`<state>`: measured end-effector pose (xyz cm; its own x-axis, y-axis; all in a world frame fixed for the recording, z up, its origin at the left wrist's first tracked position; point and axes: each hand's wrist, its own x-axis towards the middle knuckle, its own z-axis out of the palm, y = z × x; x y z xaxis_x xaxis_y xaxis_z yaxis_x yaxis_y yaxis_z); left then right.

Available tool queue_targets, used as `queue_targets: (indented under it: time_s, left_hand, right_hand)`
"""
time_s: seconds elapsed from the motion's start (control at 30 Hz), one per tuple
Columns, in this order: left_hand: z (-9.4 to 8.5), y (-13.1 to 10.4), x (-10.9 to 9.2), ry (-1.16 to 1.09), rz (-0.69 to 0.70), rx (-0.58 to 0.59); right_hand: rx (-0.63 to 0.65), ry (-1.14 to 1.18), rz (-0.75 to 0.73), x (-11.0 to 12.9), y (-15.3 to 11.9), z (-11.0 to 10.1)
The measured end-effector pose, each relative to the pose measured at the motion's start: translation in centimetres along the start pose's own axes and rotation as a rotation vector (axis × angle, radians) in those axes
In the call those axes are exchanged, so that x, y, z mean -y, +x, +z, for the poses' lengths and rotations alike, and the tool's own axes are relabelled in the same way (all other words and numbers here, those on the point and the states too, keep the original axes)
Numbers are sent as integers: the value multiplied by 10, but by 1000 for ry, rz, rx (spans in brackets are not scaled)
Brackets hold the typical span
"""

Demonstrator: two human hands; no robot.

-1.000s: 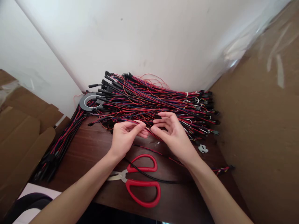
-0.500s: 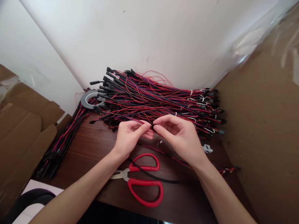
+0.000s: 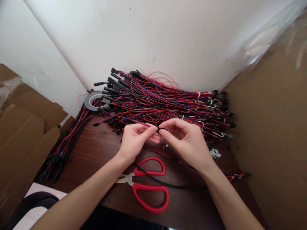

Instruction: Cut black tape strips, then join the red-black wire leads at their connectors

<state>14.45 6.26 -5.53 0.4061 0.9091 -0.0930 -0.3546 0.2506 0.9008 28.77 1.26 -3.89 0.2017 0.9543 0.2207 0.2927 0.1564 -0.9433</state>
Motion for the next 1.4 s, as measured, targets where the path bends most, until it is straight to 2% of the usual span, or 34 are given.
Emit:
queue_targets:
  time_s: [0.83,1.07,1.4]
  left_hand:
    - [0,0,2,-45,-17,-21]
    - [-1,0,3,-35,-26,-20]
    - [1,0,2,-42,-34,-19]
  right_hand:
    - [-19,-31,-11,-1,-1,1]
    - [-13,-103,-56,-2,-2,1]
    - [15,-331,-188,-5,-4,-1]
